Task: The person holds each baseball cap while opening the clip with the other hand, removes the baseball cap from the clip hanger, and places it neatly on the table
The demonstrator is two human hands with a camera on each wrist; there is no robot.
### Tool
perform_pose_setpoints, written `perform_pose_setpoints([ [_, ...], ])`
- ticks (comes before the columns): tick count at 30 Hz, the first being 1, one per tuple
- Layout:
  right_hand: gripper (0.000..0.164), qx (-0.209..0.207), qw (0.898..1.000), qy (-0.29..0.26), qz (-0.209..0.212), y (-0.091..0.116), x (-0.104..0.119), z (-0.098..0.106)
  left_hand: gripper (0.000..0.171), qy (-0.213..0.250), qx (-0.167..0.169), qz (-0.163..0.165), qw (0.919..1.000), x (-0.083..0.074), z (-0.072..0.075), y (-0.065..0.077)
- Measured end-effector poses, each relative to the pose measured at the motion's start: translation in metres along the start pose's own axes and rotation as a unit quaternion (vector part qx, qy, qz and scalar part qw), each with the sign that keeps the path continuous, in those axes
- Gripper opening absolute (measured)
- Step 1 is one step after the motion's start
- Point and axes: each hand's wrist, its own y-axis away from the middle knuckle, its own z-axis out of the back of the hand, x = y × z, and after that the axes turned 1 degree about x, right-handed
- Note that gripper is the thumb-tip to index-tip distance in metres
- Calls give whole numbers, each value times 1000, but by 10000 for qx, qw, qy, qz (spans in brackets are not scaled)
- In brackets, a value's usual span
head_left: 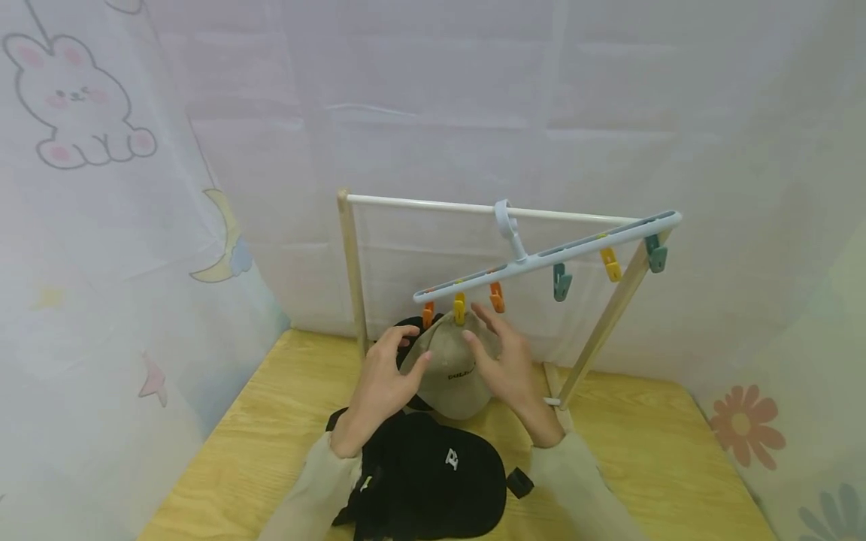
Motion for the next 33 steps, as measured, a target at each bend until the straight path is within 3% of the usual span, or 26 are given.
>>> perform_pose_setpoints([
  [6,48,-76,9997,-112,204,-8,2,-8,46,-33,136,69,9999,0,-3,-4],
  [13,47,-128,9997,-195,48,-15,4,-15,48,-174,235,128,9995,-2,-7,-7],
  [20,42,-272,9989,-357,147,-23,-3,-23,50,-504,279,148,9982,-5,-10,-7],
  [33,36,-262,9980,-568,-109,-29,-4,-23,53,-722,378,266,9963,-8,-15,-14],
])
